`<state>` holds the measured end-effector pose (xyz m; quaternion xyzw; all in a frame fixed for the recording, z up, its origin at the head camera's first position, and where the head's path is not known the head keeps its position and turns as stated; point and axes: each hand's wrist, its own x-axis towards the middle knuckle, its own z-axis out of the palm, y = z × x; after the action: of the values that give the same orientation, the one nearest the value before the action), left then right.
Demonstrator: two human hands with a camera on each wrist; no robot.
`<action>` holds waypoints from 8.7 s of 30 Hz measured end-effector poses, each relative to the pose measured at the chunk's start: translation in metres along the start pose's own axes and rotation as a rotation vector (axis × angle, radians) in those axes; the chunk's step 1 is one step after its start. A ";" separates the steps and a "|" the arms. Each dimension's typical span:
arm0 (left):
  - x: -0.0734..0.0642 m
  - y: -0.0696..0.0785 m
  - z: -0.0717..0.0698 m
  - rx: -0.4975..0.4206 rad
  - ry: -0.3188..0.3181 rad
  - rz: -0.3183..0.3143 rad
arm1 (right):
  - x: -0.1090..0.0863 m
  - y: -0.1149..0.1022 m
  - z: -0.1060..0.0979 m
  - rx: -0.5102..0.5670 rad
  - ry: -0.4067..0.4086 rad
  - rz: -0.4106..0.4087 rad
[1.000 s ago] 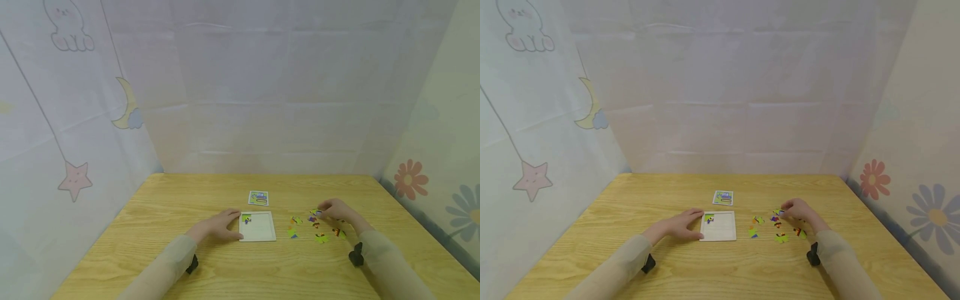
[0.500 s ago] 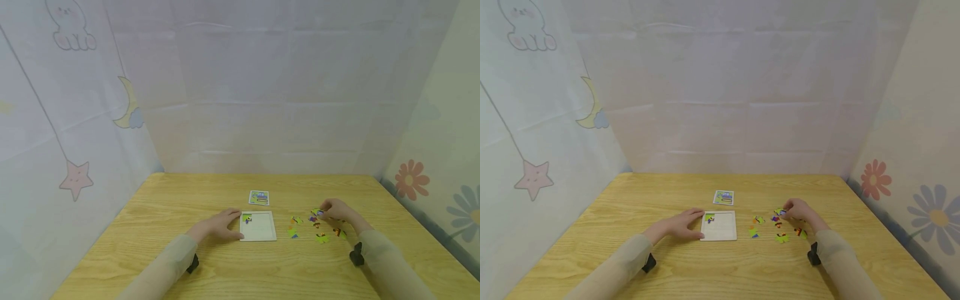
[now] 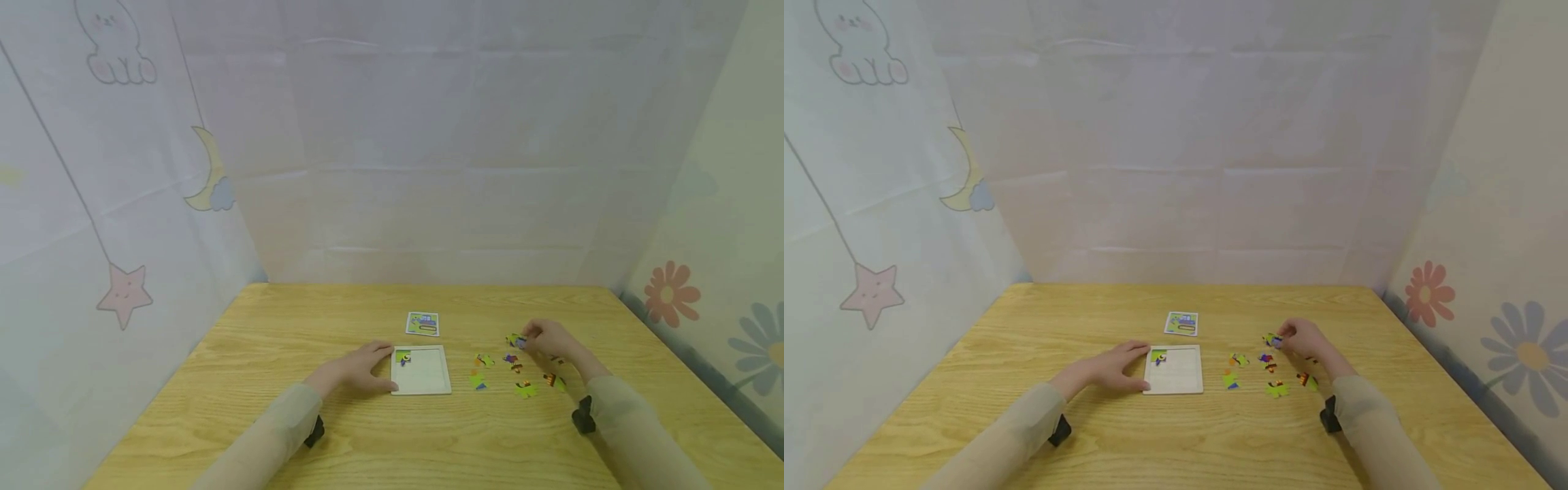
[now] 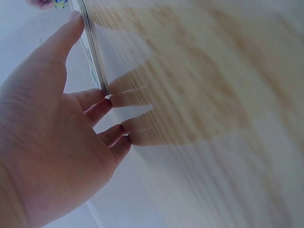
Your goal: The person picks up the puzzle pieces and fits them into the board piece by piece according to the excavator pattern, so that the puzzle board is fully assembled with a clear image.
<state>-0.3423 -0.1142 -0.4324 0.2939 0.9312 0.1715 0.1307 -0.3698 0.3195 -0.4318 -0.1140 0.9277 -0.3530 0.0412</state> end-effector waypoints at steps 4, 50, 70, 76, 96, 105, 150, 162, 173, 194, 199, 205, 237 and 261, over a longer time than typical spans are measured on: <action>0.000 -0.001 0.000 0.003 0.003 0.000 | 0.002 0.001 -0.002 0.011 0.021 0.025; -0.001 0.000 0.003 0.005 0.007 0.005 | 0.030 -0.063 0.049 0.434 -0.110 -0.049; -0.005 0.004 -0.001 0.000 0.000 0.014 | 0.038 -0.103 0.080 0.458 -0.153 -0.044; -0.003 0.003 -0.001 0.006 -0.003 -0.004 | 0.043 -0.110 0.089 0.425 -0.156 -0.027; -0.002 0.001 -0.002 0.008 -0.006 -0.015 | 0.049 -0.133 0.111 0.351 -0.178 0.020; 0.000 0.000 0.000 0.003 -0.006 -0.007 | 0.056 -0.136 0.119 0.328 -0.181 0.065; 0.003 -0.003 0.001 0.026 -0.002 0.001 | 0.055 -0.147 0.128 0.060 -0.087 0.107; 0.002 -0.002 0.001 0.029 0.006 0.001 | 0.054 -0.148 0.126 0.081 -0.141 0.091; 0.000 0.000 -0.001 0.021 0.001 -0.003 | 0.057 -0.145 0.128 0.030 -0.185 0.041; 0.000 -0.001 -0.001 0.023 0.000 -0.002 | 0.056 -0.144 0.128 0.038 -0.206 0.006; -0.001 0.001 -0.002 0.010 -0.002 -0.005 | 0.055 -0.141 0.126 0.053 -0.191 -0.010; -0.003 0.003 -0.003 -0.002 -0.008 -0.015 | 0.052 -0.140 0.118 0.079 -0.200 -0.021; 0.000 -0.001 0.001 0.010 -0.017 0.003 | 0.026 -0.096 0.049 0.091 0.103 -0.246; 0.001 -0.001 0.002 0.020 -0.008 0.001 | 0.008 -0.036 0.007 0.060 0.221 -0.113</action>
<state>-0.3427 -0.1143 -0.4350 0.2963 0.9322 0.1612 0.1316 -0.3695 0.2865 -0.4131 -0.1253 0.9077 -0.3928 -0.0779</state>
